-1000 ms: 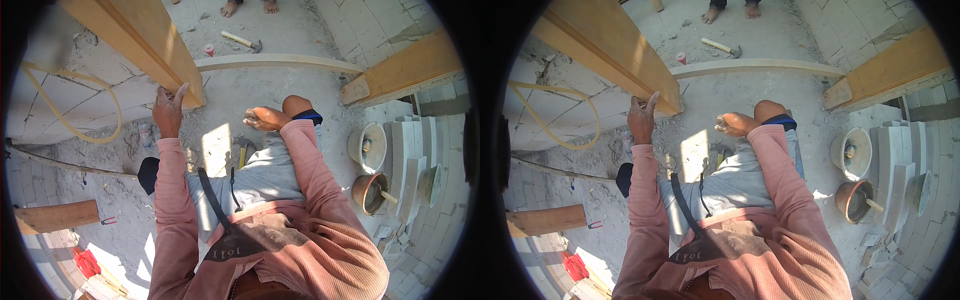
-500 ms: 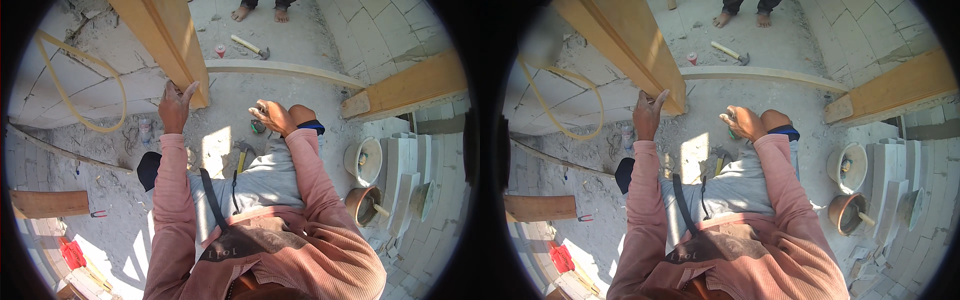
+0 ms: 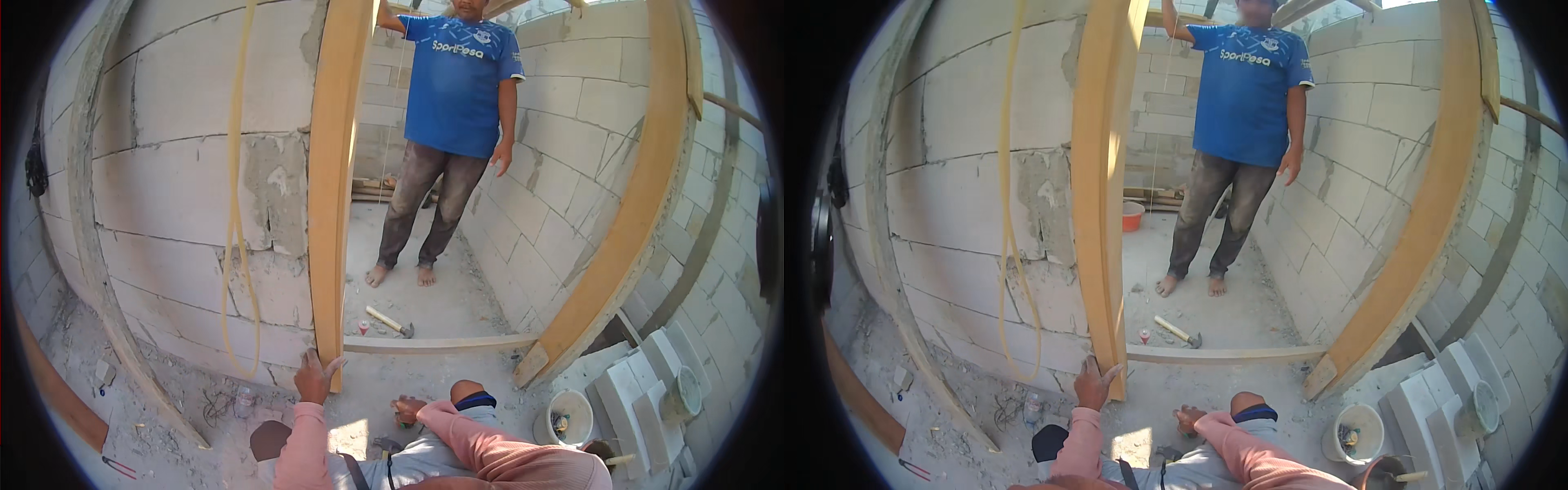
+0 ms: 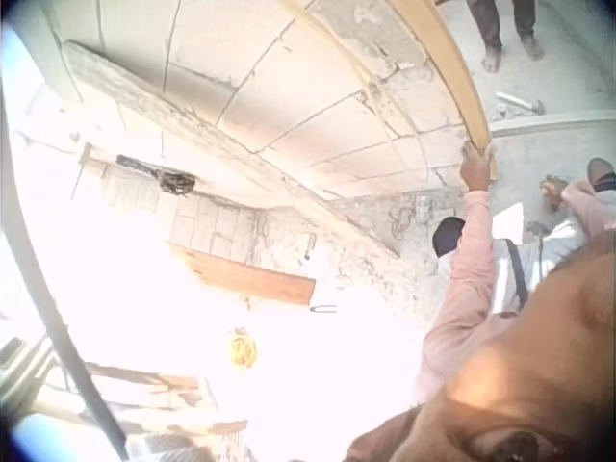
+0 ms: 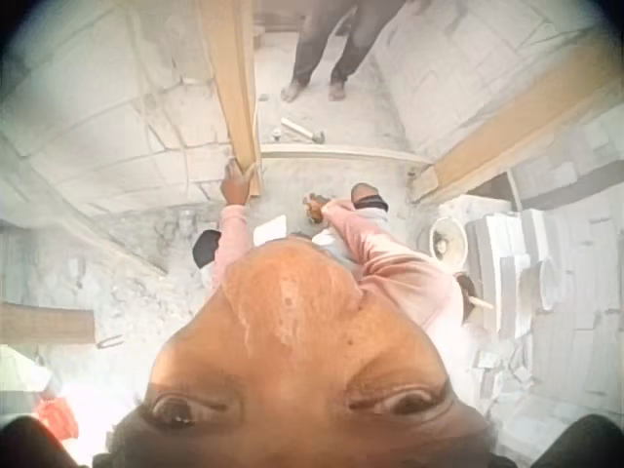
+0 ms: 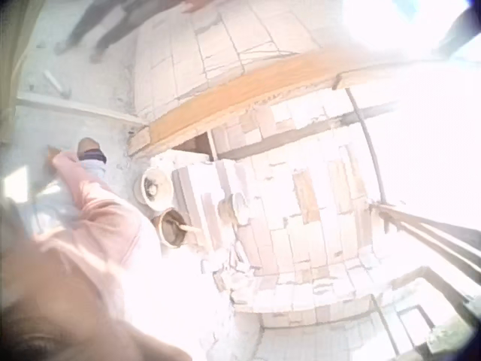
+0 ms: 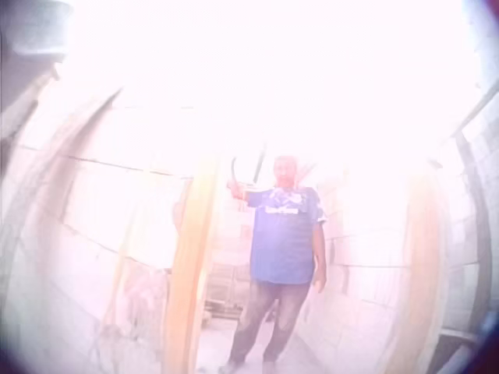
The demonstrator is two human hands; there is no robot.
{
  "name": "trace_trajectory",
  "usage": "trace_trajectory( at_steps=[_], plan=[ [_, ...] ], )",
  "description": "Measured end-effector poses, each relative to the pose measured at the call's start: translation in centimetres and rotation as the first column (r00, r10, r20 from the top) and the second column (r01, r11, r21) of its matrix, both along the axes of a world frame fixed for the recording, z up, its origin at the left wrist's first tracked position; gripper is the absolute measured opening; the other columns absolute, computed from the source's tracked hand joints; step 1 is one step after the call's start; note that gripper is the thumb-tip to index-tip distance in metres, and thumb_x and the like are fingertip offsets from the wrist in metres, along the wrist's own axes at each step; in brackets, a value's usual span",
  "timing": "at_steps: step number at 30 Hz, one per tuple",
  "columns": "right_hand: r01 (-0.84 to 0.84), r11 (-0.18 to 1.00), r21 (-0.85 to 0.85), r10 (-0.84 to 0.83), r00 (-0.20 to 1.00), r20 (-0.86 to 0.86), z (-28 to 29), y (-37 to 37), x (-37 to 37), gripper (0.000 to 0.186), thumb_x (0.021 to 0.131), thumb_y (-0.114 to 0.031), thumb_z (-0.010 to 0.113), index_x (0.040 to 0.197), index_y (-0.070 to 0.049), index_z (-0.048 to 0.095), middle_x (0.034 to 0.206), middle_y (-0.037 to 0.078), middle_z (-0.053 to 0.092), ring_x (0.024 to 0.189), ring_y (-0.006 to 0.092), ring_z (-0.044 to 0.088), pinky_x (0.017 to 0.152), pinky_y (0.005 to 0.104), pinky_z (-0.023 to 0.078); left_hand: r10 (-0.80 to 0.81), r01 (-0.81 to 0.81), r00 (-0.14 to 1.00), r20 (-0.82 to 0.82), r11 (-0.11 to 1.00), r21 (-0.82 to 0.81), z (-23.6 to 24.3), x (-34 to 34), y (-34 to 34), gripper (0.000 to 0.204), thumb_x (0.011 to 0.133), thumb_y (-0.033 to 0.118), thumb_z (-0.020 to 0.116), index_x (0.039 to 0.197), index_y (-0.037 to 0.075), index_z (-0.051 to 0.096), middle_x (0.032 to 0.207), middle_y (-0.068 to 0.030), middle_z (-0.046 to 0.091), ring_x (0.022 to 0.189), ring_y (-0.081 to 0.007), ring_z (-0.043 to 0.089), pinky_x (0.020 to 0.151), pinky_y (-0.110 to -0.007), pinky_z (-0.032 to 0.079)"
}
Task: The person aligns a wooden door frame, measures it with a measuring tape, positions wooden blocks against the frame, and drives nails into the wood using a hammer.
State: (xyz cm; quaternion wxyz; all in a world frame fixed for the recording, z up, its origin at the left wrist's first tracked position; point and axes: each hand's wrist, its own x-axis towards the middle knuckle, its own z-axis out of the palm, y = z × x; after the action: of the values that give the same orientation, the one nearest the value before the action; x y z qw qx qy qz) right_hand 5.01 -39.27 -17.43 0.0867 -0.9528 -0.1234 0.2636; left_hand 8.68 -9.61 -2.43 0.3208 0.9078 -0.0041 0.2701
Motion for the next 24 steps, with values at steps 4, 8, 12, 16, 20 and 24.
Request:
trace_trajectory(
  at_steps=[4, 8, 12, 16, 20, 24],
  plan=[
    [0.073, 0.962, -0.262, -0.104, 0.989, -0.107, -2.6, 0.7, -1.0, 0.075, 0.085, -0.051, 0.074, 0.150, -0.027, 0.047, 0.159, 0.013, 0.039, 0.146, 0.0432, 0.038, 0.109, 0.0658, 0.039, 0.052, -0.052, 0.999, 0.007, 0.998, 0.036, -1.2, -0.1, 0.2, 0.074, 0.082, 0.070, 0.071, 0.108, 0.002, 0.054, 0.097, -0.0192, 0.065, 0.078, -0.0443, 0.069, 0.062, -0.052, 0.055],
    [-0.054, 0.970, -0.237, 0.016, 0.987, -0.158, -3.4, -0.9, 0.8, 0.067, 0.090, -0.053, 0.062, 0.148, -0.022, 0.051, 0.155, 0.006, 0.047, 0.145, 0.0417, 0.038, 0.112, 0.0625, 0.038, 0.022, -0.023, 0.999, -0.034, 0.999, -0.031, -0.1, 0.5, -0.6, 0.076, 0.084, 0.070, 0.068, 0.112, 0.001, 0.053, 0.100, -0.0216, 0.065, 0.079, -0.0465, 0.069, 0.064, -0.055, 0.055],
    [0.149, 0.987, -0.058, -0.137, 0.976, 0.172, -6.2, -2.6, 2.4, 0.065, 0.086, -0.053, 0.068, 0.142, -0.022, 0.057, 0.146, 0.013, 0.055, 0.135, 0.0405, 0.049, 0.110, 0.0576, 0.042, 0.051, -0.060, 0.995, -0.081, 0.990, -0.124, 2.1, -0.2, -1.6, 0.068, 0.089, 0.061, 0.069, 0.112, 0.000, 0.049, 0.105, -0.0235, 0.063, 0.085, -0.0474, 0.068, 0.068, -0.059, 0.055],
    [0.242, 0.970, 0.032, -0.240, 0.926, 0.291, -6.2, -2.9, 1.5, 0.064, 0.084, -0.052, 0.070, 0.139, -0.022, 0.061, 0.140, 0.017, 0.059, 0.130, 0.0396, 0.055, 0.109, 0.0553, 0.043, 0.014, -0.034, 0.994, -0.108, 0.982, -0.186, 2.2, 0.1, -2.0, 0.065, 0.089, 0.056, 0.072, 0.110, 0.000, 0.048, 0.109, -0.0236, 0.062, 0.094, -0.0475, 0.067, 0.073, -0.059, 0.055],
    [0.368, 0.928, -0.060, -0.360, 0.926, 0.110, -2.6, -1.9, -4.1, 0.063, 0.084, -0.051, 0.072, 0.138, -0.021, 0.058, 0.142, 0.022, 0.050, 0.127, 0.0464, 0.054, 0.101, 0.0601, 0.046, 0.042, -0.049, 0.998, -0.037, 0.975, -0.217, -1.1, 0.2, -2.3, 0.068, 0.086, 0.053, 0.076, 0.115, -0.002, 0.047, 0.113, -0.0258, 0.059, 0.105, -0.0487, 0.062, 0.084, -0.057, 0.053],
    [0.425, 0.903, -0.057, -0.419, 0.903, 0.097, 1.4, 0.3, -7.6, 0.063, 0.085, -0.048, 0.072, 0.138, -0.018, 0.058, 0.148, 0.022, 0.046, 0.129, 0.0472, 0.053, 0.104, 0.0597, 0.045, 0.090, -0.098, 0.995, -0.042, 0.964, -0.249, -3.1, -0.3, -2.9, 0.075, 0.084, 0.054, 0.079, 0.124, -0.001, 0.046, 0.116, -0.0256, 0.055, 0.114, -0.0480, 0.057, 0.093, -0.056, 0.050]
  ],
)
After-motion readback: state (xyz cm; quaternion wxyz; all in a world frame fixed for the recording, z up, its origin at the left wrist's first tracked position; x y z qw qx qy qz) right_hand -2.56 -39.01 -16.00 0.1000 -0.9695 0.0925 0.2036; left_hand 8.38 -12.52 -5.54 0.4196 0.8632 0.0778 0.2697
